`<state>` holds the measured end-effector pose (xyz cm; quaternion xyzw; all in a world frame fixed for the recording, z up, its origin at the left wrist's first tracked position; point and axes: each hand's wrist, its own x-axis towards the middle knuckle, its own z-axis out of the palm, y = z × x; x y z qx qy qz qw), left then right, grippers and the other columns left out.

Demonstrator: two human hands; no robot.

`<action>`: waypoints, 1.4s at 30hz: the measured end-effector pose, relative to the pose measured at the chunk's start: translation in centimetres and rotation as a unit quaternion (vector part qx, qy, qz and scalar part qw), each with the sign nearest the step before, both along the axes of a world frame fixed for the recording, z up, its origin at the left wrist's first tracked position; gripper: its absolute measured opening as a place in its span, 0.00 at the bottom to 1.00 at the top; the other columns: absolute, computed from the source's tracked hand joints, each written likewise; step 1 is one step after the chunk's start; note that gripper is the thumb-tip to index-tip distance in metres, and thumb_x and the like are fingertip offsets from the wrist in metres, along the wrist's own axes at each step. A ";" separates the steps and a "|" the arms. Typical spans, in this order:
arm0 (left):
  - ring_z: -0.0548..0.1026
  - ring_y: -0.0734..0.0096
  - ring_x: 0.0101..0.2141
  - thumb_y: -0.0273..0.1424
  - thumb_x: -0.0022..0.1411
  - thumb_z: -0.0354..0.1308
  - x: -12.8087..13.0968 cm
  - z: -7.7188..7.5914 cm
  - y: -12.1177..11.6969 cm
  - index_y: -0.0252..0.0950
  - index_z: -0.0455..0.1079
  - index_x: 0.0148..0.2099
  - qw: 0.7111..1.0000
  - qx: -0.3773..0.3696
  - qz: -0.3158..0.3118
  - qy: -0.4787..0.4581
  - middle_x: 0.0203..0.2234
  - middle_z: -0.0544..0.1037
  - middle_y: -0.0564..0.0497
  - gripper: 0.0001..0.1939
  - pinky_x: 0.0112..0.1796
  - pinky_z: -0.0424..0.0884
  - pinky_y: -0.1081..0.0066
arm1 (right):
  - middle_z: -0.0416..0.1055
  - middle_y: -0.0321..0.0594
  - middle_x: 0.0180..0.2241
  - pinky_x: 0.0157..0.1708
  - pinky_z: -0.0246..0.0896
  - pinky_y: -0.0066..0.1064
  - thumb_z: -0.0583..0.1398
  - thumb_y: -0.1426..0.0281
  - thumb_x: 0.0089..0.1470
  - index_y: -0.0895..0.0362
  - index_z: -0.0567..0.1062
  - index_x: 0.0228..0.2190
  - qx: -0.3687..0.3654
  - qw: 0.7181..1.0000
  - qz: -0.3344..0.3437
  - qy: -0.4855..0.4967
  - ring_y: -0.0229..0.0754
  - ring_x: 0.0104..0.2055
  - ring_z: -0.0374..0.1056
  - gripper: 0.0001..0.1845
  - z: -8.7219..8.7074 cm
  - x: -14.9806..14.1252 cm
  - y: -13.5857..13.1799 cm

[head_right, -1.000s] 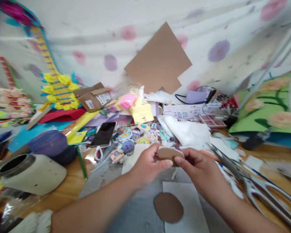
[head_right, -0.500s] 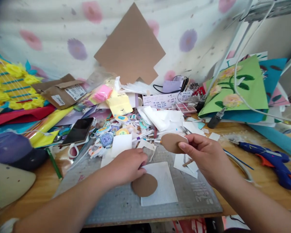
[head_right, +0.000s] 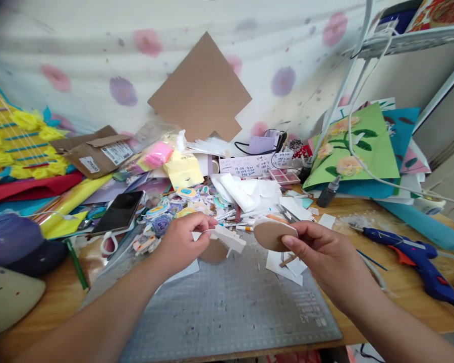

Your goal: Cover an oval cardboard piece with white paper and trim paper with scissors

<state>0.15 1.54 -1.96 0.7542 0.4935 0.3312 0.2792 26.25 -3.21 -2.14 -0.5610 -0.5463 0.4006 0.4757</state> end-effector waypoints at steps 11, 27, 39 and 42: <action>0.57 0.78 0.20 0.25 0.43 0.51 -0.6 0.5 0.2 0.37 0.54 0.21 0.968 -0.171 -0.042 -0.178 0.16 0.56 0.60 0.07 0.22 0.52 0.76 | 0.73 0.36 0.24 0.25 0.60 0.29 0.58 0.63 0.54 0.53 0.73 0.25 0.108 0.941 0.133 -0.291 0.42 0.26 0.67 0.10 2.0 -3.6 -1.9; 0.62 0.82 0.16 0.27 0.41 0.59 0.2 0.6 -1.0 0.35 0.60 0.22 0.847 -0.410 -0.193 -0.278 0.15 0.64 0.59 0.09 0.19 0.57 0.79 | 0.74 0.35 0.26 0.24 0.53 0.28 0.57 0.72 0.52 0.54 0.77 0.29 -0.028 0.917 0.239 -0.318 0.40 0.28 0.65 0.07 2.2 -5.6 -1.4; 0.62 0.81 0.20 0.30 0.45 0.63 0.1 0.6 -1.2 0.35 0.60 0.27 0.835 -0.409 -0.200 -0.310 0.19 0.66 0.59 0.12 0.21 0.55 0.78 | 0.73 0.35 0.26 0.26 0.53 0.29 0.56 0.70 0.52 0.54 0.75 0.27 -0.049 0.928 0.217 -0.300 0.41 0.28 0.65 0.07 2.1 -5.4 -1.3; 0.66 0.78 0.25 0.32 0.45 0.66 0.3 0.6 -1.5 0.35 0.64 0.33 0.850 -0.381 -0.209 -0.298 0.24 0.70 0.56 0.15 0.25 0.57 0.77 | 0.71 0.33 0.23 0.24 0.52 0.28 0.56 0.70 0.52 0.55 0.74 0.26 -0.035 0.929 0.198 -0.310 0.39 0.26 0.63 0.07 2.2 -5.6 -1.3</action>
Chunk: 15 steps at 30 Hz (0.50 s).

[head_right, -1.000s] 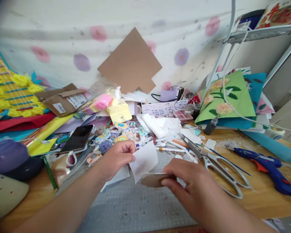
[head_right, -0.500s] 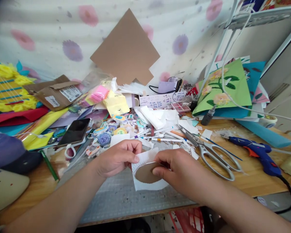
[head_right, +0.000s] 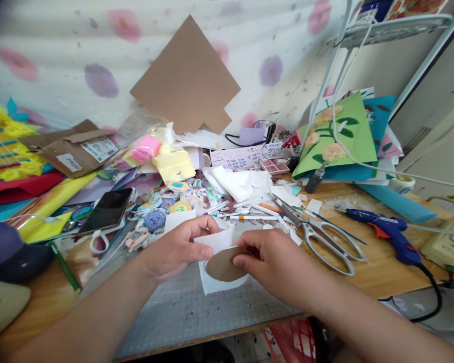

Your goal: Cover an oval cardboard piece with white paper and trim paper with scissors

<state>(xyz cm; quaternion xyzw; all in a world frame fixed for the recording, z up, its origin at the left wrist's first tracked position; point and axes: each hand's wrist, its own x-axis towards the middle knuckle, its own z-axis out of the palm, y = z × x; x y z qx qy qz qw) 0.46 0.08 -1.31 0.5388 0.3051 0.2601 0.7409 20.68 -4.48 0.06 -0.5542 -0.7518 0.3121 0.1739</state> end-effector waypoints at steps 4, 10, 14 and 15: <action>0.69 0.72 0.29 0.31 0.46 0.67 0.7 -0.5 -0.6 0.33 0.69 0.37 0.999 0.031 0.023 0.017 0.28 0.74 0.53 0.15 0.31 0.63 0.73 | 0.65 0.31 0.19 0.21 0.48 0.27 0.56 0.70 0.51 0.55 0.72 0.23 0.035 0.999 -0.032 -0.025 0.37 0.23 0.58 0.08 0.0 -0.3 -0.1; 0.71 0.68 0.31 0.29 0.48 0.65 1.7 -1.6 -1.4 0.32 0.72 0.39 0.993 0.055 0.102 0.036 0.29 0.76 0.51 0.14 0.34 0.66 0.68 | 0.67 0.32 0.19 0.22 0.49 0.27 0.56 0.72 0.51 0.55 0.73 0.23 0.080 0.995 -0.059 -0.018 0.37 0.23 0.59 0.08 -0.1 -0.8 -0.2; 0.74 0.64 0.36 0.27 0.50 0.64 1.7 -1.3 -1.3 0.32 0.73 0.41 0.992 0.049 0.115 -0.009 0.32 0.78 0.49 0.13 0.41 0.67 0.65 | 0.67 0.33 0.22 0.24 0.55 0.29 0.59 0.69 0.50 0.55 0.73 0.27 0.082 0.991 -0.076 0.076 0.38 0.25 0.61 0.03 -0.3 -0.4 0.1; 0.74 0.63 0.37 0.26 0.51 0.63 1.6 -1.1 -1.3 0.33 0.73 0.42 0.992 0.043 0.115 -0.029 0.33 0.79 0.49 0.13 0.42 0.67 0.64 | 0.69 0.34 0.25 0.27 0.58 0.30 0.61 0.67 0.49 0.55 0.73 0.31 0.082 0.986 -0.083 0.116 0.39 0.28 0.63 0.06 -0.4 -0.1 0.3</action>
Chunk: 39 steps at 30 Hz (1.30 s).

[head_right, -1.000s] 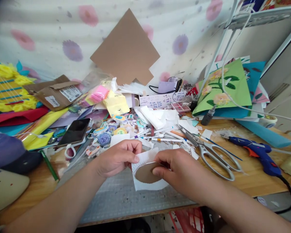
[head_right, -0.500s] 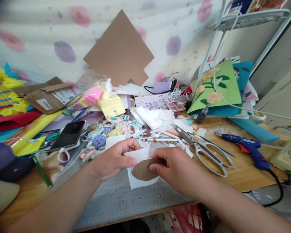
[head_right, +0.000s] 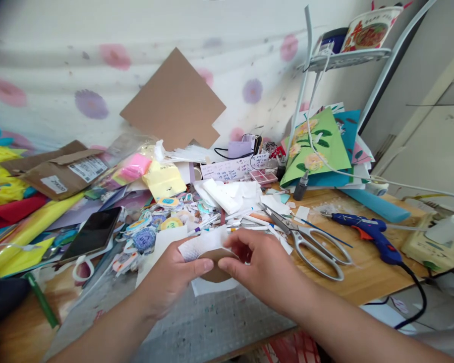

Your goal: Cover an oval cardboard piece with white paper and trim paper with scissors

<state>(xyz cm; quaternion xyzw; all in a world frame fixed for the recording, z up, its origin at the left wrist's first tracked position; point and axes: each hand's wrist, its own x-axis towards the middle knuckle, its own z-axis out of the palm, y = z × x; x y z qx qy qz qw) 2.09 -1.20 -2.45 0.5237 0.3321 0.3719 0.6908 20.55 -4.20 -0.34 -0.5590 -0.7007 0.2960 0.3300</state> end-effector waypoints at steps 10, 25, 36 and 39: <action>0.76 0.60 0.40 0.24 0.50 0.65 -0.2 0.3 0.3 0.35 0.72 0.49 0.990 -0.065 -0.015 -0.124 0.38 0.80 0.45 0.21 0.45 0.68 0.61 | 0.71 0.35 0.33 0.34 0.59 0.30 0.69 0.66 0.43 0.53 0.62 0.51 -0.169 0.892 0.087 0.410 0.39 0.35 0.67 0.36 -0.5 0.8 0.3; 0.76 0.61 0.38 0.25 0.53 0.62 -0.2 0.1 0.3 0.34 0.71 0.50 0.999 -0.007 0.013 -0.048 0.37 0.80 0.46 0.21 0.43 0.68 0.62 | 0.66 0.33 0.33 0.33 0.59 0.31 0.65 0.66 0.51 0.47 0.70 0.44 -0.074 0.930 0.082 0.352 0.39 0.36 0.64 0.17 -2.0 0.7 0.2; 0.75 0.55 0.41 0.28 0.52 0.60 -0.3 0.3 0.3 0.33 0.73 0.46 0.994 0.066 0.021 0.084 0.37 0.80 0.46 0.17 0.41 0.68 0.63 | 0.60 0.39 0.56 0.35 0.59 0.31 0.65 0.70 0.49 0.45 0.73 0.46 0.027 0.973 0.092 0.210 0.43 0.44 0.62 0.21 -1.7 0.6 0.0; 0.74 0.57 0.36 0.29 0.50 0.61 -0.2 0.1 0.3 0.31 0.73 0.41 0.987 0.076 0.030 0.136 0.33 0.79 0.46 0.15 0.37 0.68 0.65 | 0.68 0.36 0.34 0.25 0.53 0.29 0.62 0.71 0.47 0.52 0.72 0.38 -0.028 0.986 0.026 0.162 0.35 0.25 0.56 0.13 -1.6 0.2 0.2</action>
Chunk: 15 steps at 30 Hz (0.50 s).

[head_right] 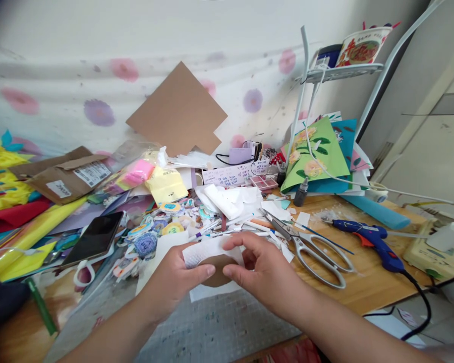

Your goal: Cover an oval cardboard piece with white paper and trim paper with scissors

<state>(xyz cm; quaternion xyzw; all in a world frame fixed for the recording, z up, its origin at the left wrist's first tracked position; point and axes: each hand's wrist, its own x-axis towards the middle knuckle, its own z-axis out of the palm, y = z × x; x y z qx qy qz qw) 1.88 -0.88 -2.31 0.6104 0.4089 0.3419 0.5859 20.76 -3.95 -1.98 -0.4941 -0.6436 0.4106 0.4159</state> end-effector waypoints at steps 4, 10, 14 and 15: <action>0.72 0.61 0.33 0.29 0.48 0.60 0.1 -0.1 0.0 0.31 0.73 0.40 0.999 0.011 -0.001 0.030 0.32 0.78 0.48 0.14 0.36 0.66 0.66 | 0.54 0.27 0.19 0.21 0.44 0.28 0.61 0.70 0.46 0.54 0.68 0.29 -0.051 0.998 -0.016 -0.034 0.35 0.22 0.50 0.06 -0.1 -0.4 0.3; 0.72 0.63 0.32 0.29 0.48 0.60 0.2 0.0 -0.2 0.31 0.73 0.39 0.999 -0.003 -0.018 0.029 0.30 0.77 0.49 0.13 0.35 0.66 0.67 | 0.57 0.28 0.19 0.21 0.44 0.27 0.61 0.69 0.44 0.55 0.69 0.28 -0.078 0.997 0.001 -0.010 0.35 0.22 0.51 0.06 -0.2 -0.5 0.5; 0.72 0.63 0.33 0.29 0.47 0.60 0.2 -0.1 -0.2 0.32 0.73 0.39 0.999 -0.003 -0.034 0.014 0.30 0.77 0.50 0.14 0.35 0.66 0.68 | 0.61 0.30 0.21 0.23 0.46 0.27 0.61 0.70 0.43 0.56 0.69 0.24 -0.091 0.996 0.007 0.014 0.36 0.24 0.54 0.04 0.1 -0.7 0.4; 0.73 0.62 0.34 0.28 0.47 0.61 0.1 -0.2 -0.2 0.32 0.73 0.40 0.999 -0.005 -0.046 0.003 0.31 0.77 0.50 0.15 0.36 0.66 0.68 | 0.61 0.30 0.21 0.23 0.46 0.27 0.60 0.70 0.43 0.56 0.68 0.24 -0.095 0.995 0.007 0.022 0.36 0.24 0.54 0.04 0.2 -0.7 0.4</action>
